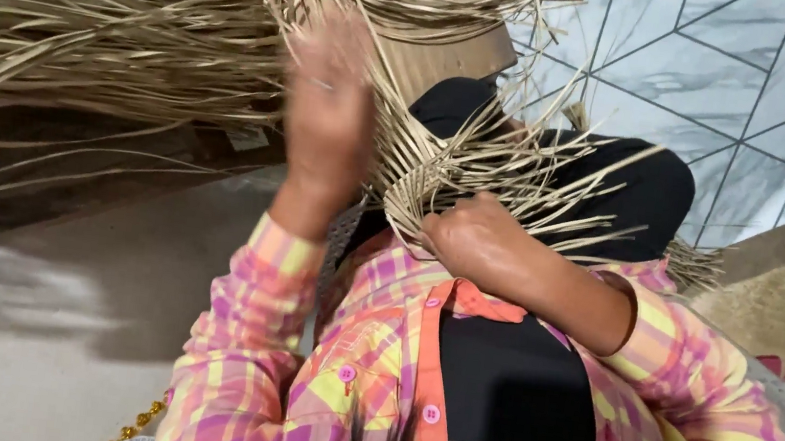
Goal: Weaving long natural fibers together to create a bundle or mat
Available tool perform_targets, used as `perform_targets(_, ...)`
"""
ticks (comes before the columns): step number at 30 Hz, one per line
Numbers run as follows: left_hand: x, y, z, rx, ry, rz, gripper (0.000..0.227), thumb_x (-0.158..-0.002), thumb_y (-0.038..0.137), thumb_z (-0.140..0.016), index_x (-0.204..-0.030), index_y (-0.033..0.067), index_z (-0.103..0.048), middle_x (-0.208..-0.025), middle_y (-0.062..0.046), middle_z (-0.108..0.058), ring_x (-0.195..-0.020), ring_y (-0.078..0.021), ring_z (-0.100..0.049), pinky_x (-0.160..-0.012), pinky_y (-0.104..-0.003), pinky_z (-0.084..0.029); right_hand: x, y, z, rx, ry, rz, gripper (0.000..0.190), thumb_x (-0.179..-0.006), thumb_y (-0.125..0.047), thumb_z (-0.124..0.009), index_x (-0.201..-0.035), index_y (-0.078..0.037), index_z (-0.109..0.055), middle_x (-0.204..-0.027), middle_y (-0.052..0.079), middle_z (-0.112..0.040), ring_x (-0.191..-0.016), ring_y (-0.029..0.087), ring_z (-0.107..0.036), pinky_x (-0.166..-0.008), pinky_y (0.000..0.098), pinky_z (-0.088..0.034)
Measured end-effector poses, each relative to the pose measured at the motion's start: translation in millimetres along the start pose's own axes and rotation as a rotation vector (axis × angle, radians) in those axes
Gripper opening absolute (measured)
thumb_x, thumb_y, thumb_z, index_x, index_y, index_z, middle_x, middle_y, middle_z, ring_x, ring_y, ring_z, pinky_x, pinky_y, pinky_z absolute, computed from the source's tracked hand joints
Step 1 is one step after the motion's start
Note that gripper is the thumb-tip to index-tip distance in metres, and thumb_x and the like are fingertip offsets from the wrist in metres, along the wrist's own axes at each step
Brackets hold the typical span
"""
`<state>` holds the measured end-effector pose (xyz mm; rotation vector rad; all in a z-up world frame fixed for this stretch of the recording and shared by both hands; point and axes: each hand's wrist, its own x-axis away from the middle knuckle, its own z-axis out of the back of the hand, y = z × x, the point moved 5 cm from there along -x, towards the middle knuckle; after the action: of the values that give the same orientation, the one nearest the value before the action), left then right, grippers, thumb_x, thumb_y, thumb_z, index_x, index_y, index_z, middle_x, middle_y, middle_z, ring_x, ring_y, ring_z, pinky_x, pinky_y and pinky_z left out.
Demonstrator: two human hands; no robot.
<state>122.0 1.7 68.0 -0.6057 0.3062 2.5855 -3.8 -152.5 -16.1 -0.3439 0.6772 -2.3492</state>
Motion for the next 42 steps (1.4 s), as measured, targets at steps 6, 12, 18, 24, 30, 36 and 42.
perform_targets(6, 36, 20, -31, 0.608, -0.348, -0.079, 0.042, -0.086, 0.001, -0.071, -0.127, 0.0088, -0.069, -0.119, -0.013, -0.071, -0.123, -0.0319, -0.067, -0.121, -0.056, -0.036, -8, -1, 75, -0.284, -0.256, -0.157, 0.045, -0.099, -0.043, -0.062, -0.084, -0.001, -0.073, -0.073, 0.025, -0.073, -0.083, 0.051, -0.072, -0.074, 0.0655, -0.053)
perform_targets(12, 44, 19, -29, 0.755, -0.392, 0.004, 0.022, -0.095, 0.013, -0.076, -0.116, 0.0138, -0.075, -0.111, -0.009, -0.073, -0.110, -0.0343, -0.069, -0.103, -0.051, -0.051, -18, 48, 71, 0.107, 0.197, -0.148, 0.025, -0.105, -0.033, -0.065, -0.123, -0.016, -0.067, -0.131, 0.007, -0.063, -0.126, 0.037, -0.058, -0.095, 0.0531, -0.049)
perform_targets(18, 45, 29, -19, 0.608, -0.463, -0.061, 0.015, -0.093, 0.019, -0.077, -0.108, 0.0199, -0.079, -0.113, -0.002, -0.071, -0.116, -0.0276, -0.064, -0.104, -0.048, -0.045, -13, 45, 61, 0.136, 0.146, -0.197, 0.019, -0.103, -0.038, -0.071, -0.100, -0.020, -0.069, -0.118, 0.000, -0.064, -0.131, 0.029, -0.056, -0.105, 0.0508, -0.042)
perform_targets(24, 51, 30, -22, 0.520, -0.392, -0.027, 0.009, -0.094, 0.021, -0.078, -0.098, 0.0150, -0.073, -0.111, -0.005, -0.068, -0.114, -0.0290, -0.064, -0.107, -0.050, -0.044, 5, 1, 63, 0.120, 0.233, 0.000, 0.012, -0.096, -0.016, -0.059, -0.103, -0.011, -0.069, -0.061, 0.006, -0.063, -0.058, 0.031, -0.067, -0.059, 0.0464, -0.052)
perform_targets(30, 57, 34, -20, 0.494, -0.408, 0.147, 0.027, -0.096, 0.032, -0.077, -0.089, 0.0074, -0.070, -0.112, -0.012, -0.068, -0.111, -0.0350, -0.065, -0.104, -0.053, -0.045, 3, -4, 42, 0.305, 0.278, 0.104, 0.014, -0.086, -0.016, -0.062, -0.098, -0.013, -0.069, -0.059, 0.002, -0.060, -0.053, 0.024, -0.065, -0.057, 0.0409, -0.049)
perform_targets(36, 64, 26, -30, 0.669, -0.373, 0.311, 0.020, -0.090, 0.019, -0.078, -0.078, 0.0062, -0.067, -0.120, -0.014, -0.066, -0.112, -0.0399, -0.066, -0.098, -0.054, -0.049, -6, 1, 34, 0.223, 0.354, 0.187, 0.009, -0.090, -0.016, -0.064, -0.095, -0.012, -0.070, -0.065, 0.005, -0.061, -0.058, 0.025, -0.065, -0.067, 0.0398, -0.050)
perform_targets(42, 70, 19, -39, 0.744, -0.348, 0.390, 0.019, -0.096, 0.017, -0.075, -0.084, 0.0049, -0.067, -0.113, -0.015, -0.063, -0.107, -0.0415, -0.066, -0.097, -0.051, -0.051, -11, 26, 63, -0.022, 0.218, 0.138, 0.018, -0.096, -0.029, -0.070, -0.088, -0.013, -0.075, -0.070, 0.008, -0.064, -0.073, 0.030, -0.067, -0.076, 0.0451, -0.053)
